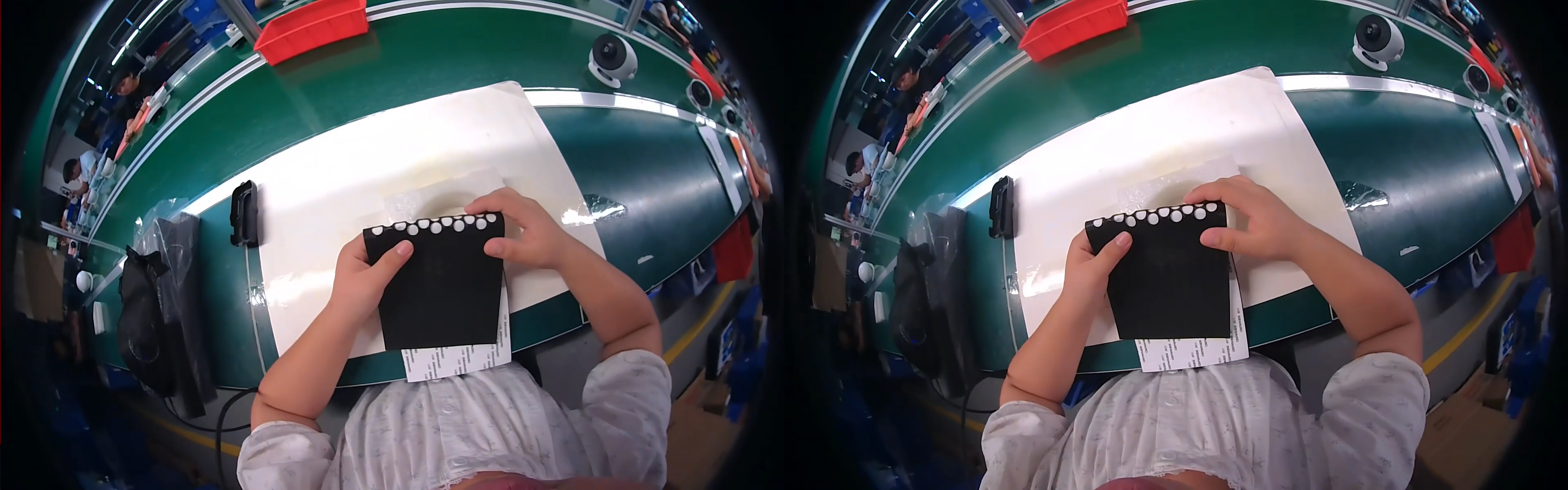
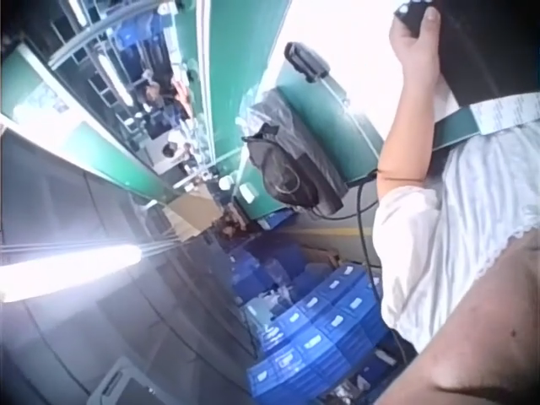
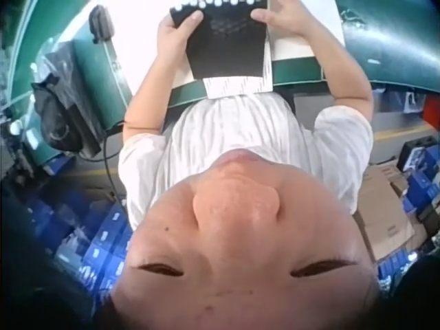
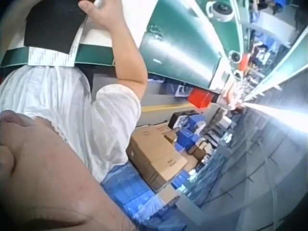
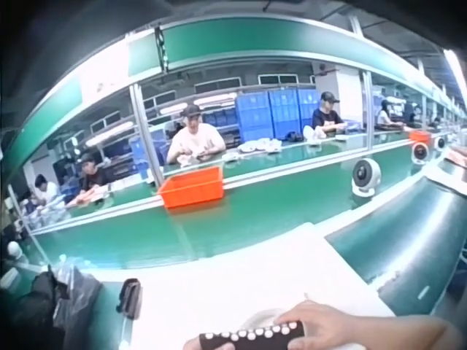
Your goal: Applying small black adhesive pads to the base of white electronic camera-like devices on an assembly line.
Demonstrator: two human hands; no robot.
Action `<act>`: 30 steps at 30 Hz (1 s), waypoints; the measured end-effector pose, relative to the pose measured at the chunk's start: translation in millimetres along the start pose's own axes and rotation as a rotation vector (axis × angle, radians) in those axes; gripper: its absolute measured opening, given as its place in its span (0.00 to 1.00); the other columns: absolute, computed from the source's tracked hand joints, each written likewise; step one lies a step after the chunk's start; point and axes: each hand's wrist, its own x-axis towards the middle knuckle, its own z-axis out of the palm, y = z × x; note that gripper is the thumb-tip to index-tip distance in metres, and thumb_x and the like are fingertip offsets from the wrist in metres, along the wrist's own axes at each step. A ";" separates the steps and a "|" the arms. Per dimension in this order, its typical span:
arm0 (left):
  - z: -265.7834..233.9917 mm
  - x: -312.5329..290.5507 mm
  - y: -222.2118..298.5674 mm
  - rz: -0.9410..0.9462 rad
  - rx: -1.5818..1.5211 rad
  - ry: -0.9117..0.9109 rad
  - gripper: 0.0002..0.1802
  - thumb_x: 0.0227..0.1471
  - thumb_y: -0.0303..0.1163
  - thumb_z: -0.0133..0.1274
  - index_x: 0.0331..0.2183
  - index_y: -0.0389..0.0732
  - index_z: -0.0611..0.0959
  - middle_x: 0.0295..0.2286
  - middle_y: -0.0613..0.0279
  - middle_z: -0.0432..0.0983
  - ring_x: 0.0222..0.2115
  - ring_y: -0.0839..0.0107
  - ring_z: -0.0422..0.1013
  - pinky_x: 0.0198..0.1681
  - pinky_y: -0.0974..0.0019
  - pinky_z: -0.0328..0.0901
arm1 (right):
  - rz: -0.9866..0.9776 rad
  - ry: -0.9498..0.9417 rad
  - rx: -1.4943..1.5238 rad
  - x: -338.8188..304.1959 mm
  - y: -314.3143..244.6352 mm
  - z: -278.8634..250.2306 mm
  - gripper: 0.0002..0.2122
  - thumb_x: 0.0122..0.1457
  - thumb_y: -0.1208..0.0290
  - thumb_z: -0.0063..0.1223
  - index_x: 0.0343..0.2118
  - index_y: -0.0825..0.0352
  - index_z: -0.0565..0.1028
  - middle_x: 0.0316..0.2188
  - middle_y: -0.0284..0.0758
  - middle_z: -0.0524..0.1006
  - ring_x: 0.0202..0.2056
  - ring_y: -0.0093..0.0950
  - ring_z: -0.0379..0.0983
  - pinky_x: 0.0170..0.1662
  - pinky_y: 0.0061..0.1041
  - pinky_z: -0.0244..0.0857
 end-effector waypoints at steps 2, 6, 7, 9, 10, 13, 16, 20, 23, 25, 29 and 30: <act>-2.4 1.0 1.1 0.003 0.001 -0.001 0.13 0.43 0.31 0.54 0.32 0.34 0.75 0.27 0.62 0.73 0.27 0.77 0.68 0.31 0.74 0.63 | 0.023 -0.008 -0.012 1.5 -2.6 2.5 0.22 0.44 0.57 0.53 0.41 0.65 0.68 0.39 0.36 0.67 0.43 0.30 0.62 0.47 0.27 0.53; 0.7 -3.2 3.8 0.025 -0.018 -0.047 0.12 0.44 0.30 0.53 0.32 0.34 0.74 0.28 0.62 0.73 0.28 0.77 0.68 0.32 0.74 0.63 | 0.049 -0.003 0.008 -3.6 -4.4 4.2 0.21 0.45 0.60 0.53 0.43 0.61 0.67 0.41 0.34 0.68 0.44 0.31 0.59 0.49 0.28 0.51; 1.0 -3.8 4.2 0.023 -0.005 -0.055 0.12 0.44 0.30 0.52 0.32 0.34 0.74 0.28 0.62 0.73 0.29 0.77 0.68 0.33 0.73 0.63 | 0.041 -0.002 0.015 -4.3 -4.2 4.5 0.21 0.45 0.60 0.53 0.43 0.61 0.67 0.41 0.34 0.68 0.45 0.31 0.59 0.49 0.28 0.51; 1.1 -5.6 5.6 0.034 -0.019 -0.059 0.12 0.44 0.30 0.52 0.33 0.34 0.74 0.29 0.62 0.73 0.29 0.77 0.68 0.33 0.73 0.63 | 0.031 -0.001 0.016 -5.1 -2.5 5.5 0.21 0.45 0.61 0.52 0.43 0.60 0.67 0.41 0.34 0.68 0.45 0.32 0.58 0.50 0.29 0.51; 0.8 -6.1 5.7 0.037 -0.027 -0.063 0.12 0.44 0.30 0.52 0.33 0.34 0.74 0.29 0.62 0.73 0.29 0.76 0.68 0.33 0.73 0.63 | 0.015 0.008 0.003 -5.4 -1.0 6.5 0.21 0.45 0.61 0.53 0.43 0.62 0.67 0.40 0.35 0.68 0.44 0.31 0.60 0.49 0.28 0.52; -1.0 -6.6 3.7 0.044 -0.021 -0.064 0.12 0.44 0.29 0.52 0.33 0.33 0.73 0.29 0.62 0.72 0.30 0.76 0.68 0.34 0.73 0.63 | 0.008 0.006 -0.019 -5.2 -3.2 6.6 0.22 0.44 0.61 0.53 0.42 0.64 0.67 0.39 0.37 0.67 0.44 0.31 0.61 0.48 0.27 0.53; -1.2 -5.9 4.1 0.055 -0.027 -0.067 0.12 0.44 0.29 0.52 0.33 0.33 0.73 0.29 0.61 0.72 0.30 0.76 0.68 0.34 0.73 0.63 | 0.022 -0.009 -0.027 -4.8 -6.1 5.7 0.22 0.44 0.61 0.54 0.43 0.64 0.67 0.40 0.37 0.67 0.44 0.31 0.60 0.48 0.28 0.52; 1.9 -5.9 5.7 0.060 -0.002 -0.045 0.12 0.45 0.29 0.52 0.33 0.34 0.73 0.29 0.61 0.72 0.30 0.76 0.68 0.33 0.73 0.64 | 0.048 -0.014 -0.038 -5.5 -5.3 5.4 0.22 0.44 0.61 0.54 0.43 0.62 0.66 0.41 0.37 0.67 0.45 0.32 0.60 0.49 0.28 0.52; 0.6 -7.2 5.5 0.051 -0.023 -0.077 0.12 0.44 0.29 0.52 0.33 0.34 0.73 0.29 0.61 0.72 0.30 0.76 0.68 0.33 0.73 0.64 | 0.022 -0.014 -0.089 -4.9 -6.6 5.1 0.23 0.44 0.61 0.54 0.44 0.62 0.66 0.41 0.37 0.67 0.45 0.33 0.60 0.49 0.29 0.52; -0.1 -5.5 3.6 0.076 -0.009 -0.067 0.13 0.44 0.30 0.52 0.33 0.34 0.73 0.29 0.61 0.72 0.30 0.76 0.68 0.33 0.73 0.64 | 0.033 -0.020 -0.076 -4.7 -7.0 4.7 0.23 0.44 0.61 0.54 0.44 0.62 0.66 0.41 0.37 0.67 0.44 0.33 0.60 0.49 0.29 0.52; -2.9 -4.0 1.8 0.089 -0.006 -0.083 0.13 0.44 0.30 0.52 0.33 0.34 0.73 0.29 0.61 0.72 0.30 0.76 0.68 0.34 0.73 0.63 | 0.059 -0.034 -0.058 -4.9 -7.3 4.2 0.23 0.44 0.61 0.54 0.44 0.62 0.66 0.40 0.36 0.67 0.44 0.33 0.60 0.49 0.29 0.52; -3.6 -3.3 0.7 0.097 0.019 -0.090 0.13 0.44 0.30 0.53 0.33 0.33 0.73 0.29 0.61 0.72 0.30 0.76 0.68 0.34 0.73 0.63 | 0.057 -0.034 -0.058 -5.1 -8.0 3.4 0.23 0.44 0.61 0.54 0.44 0.62 0.66 0.40 0.36 0.67 0.44 0.33 0.60 0.49 0.29 0.52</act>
